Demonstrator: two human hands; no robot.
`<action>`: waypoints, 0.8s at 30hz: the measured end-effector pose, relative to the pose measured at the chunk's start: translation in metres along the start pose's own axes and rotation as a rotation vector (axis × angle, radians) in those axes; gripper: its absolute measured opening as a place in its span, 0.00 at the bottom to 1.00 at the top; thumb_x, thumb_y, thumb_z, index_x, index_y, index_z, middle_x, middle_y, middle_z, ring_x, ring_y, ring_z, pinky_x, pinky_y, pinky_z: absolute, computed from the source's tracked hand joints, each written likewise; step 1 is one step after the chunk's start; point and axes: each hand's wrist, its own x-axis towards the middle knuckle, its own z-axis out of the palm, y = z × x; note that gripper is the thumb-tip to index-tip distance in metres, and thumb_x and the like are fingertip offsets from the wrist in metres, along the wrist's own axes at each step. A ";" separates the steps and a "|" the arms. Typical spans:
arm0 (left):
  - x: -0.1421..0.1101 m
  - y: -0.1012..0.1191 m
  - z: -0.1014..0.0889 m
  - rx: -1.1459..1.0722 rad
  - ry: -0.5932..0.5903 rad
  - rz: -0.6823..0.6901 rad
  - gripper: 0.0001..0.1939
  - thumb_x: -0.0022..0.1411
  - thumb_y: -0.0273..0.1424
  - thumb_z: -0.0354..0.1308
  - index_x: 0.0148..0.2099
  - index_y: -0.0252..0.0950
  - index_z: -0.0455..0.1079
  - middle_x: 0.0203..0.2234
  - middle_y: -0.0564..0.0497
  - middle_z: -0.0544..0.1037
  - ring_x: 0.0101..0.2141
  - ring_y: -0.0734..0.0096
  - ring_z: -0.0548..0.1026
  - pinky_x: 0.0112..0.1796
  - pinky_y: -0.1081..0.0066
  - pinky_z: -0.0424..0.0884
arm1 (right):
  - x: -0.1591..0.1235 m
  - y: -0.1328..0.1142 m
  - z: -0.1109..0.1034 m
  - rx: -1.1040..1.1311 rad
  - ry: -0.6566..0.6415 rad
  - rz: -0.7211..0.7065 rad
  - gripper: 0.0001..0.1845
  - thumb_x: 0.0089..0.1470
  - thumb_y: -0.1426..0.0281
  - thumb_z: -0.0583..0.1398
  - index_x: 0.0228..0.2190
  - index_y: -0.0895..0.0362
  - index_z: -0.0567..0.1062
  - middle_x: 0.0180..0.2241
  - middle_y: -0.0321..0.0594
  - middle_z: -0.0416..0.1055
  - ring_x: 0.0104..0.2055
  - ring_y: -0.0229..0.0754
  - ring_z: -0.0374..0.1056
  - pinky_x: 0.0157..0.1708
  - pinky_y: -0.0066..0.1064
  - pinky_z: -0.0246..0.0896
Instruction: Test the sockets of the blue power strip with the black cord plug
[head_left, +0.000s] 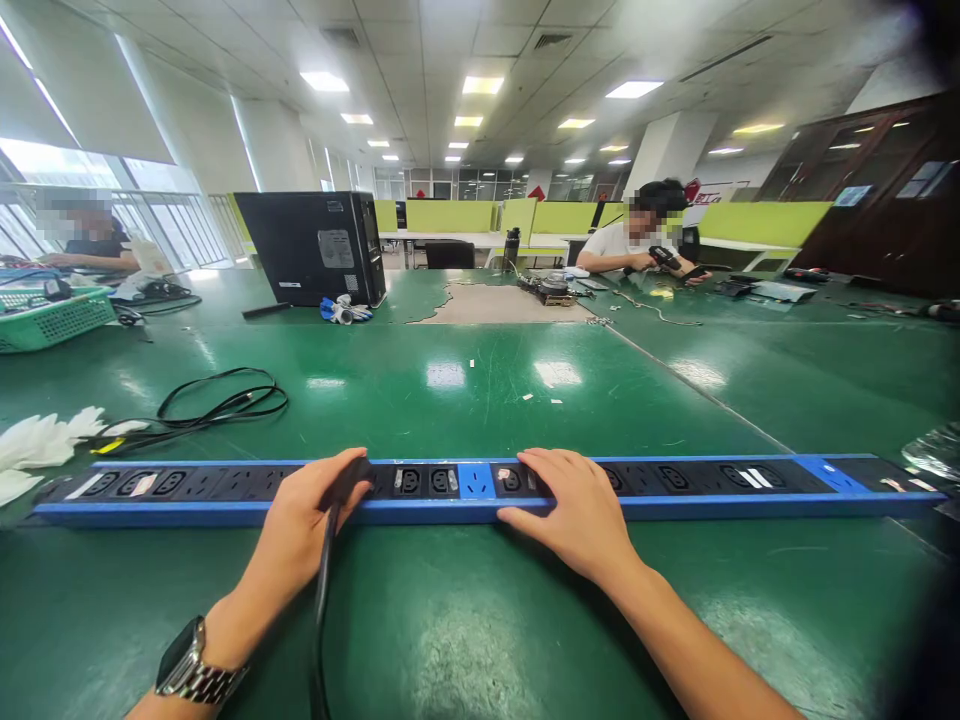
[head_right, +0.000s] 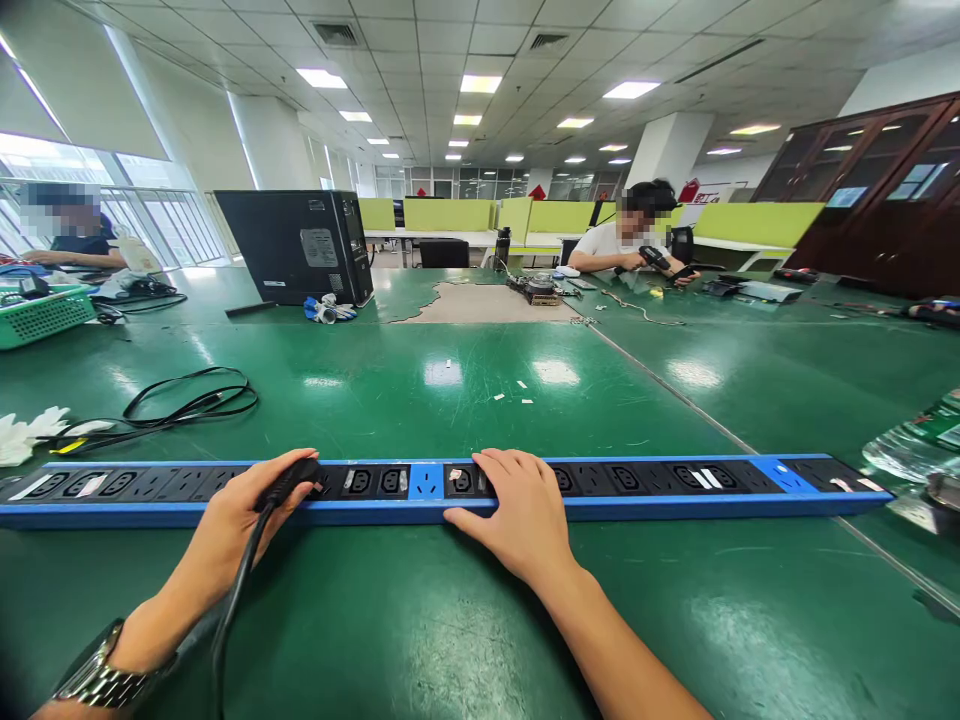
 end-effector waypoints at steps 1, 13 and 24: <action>0.003 0.000 0.001 0.010 -0.033 0.033 0.19 0.65 0.44 0.52 0.50 0.39 0.72 0.41 0.46 0.81 0.40 0.61 0.79 0.43 0.63 0.74 | 0.000 0.000 0.000 -0.002 0.002 -0.002 0.29 0.44 0.52 0.65 0.47 0.52 0.75 0.49 0.42 0.74 0.51 0.52 0.66 0.54 0.51 0.57; 0.000 -0.012 0.004 0.129 -0.164 0.172 0.20 0.65 0.39 0.52 0.57 0.45 0.68 0.50 0.48 0.77 0.51 0.60 0.74 0.52 0.60 0.69 | 0.000 -0.001 0.000 0.020 0.006 0.007 0.29 0.44 0.52 0.65 0.47 0.52 0.75 0.49 0.42 0.74 0.51 0.52 0.66 0.54 0.51 0.56; 0.008 0.057 0.041 -0.120 0.048 0.094 0.15 0.65 0.38 0.56 0.52 0.42 0.69 0.43 0.49 0.80 0.43 0.63 0.76 0.47 0.61 0.71 | 0.001 -0.002 -0.001 0.037 -0.014 0.032 0.30 0.42 0.53 0.68 0.46 0.53 0.74 0.48 0.42 0.74 0.51 0.52 0.65 0.54 0.50 0.55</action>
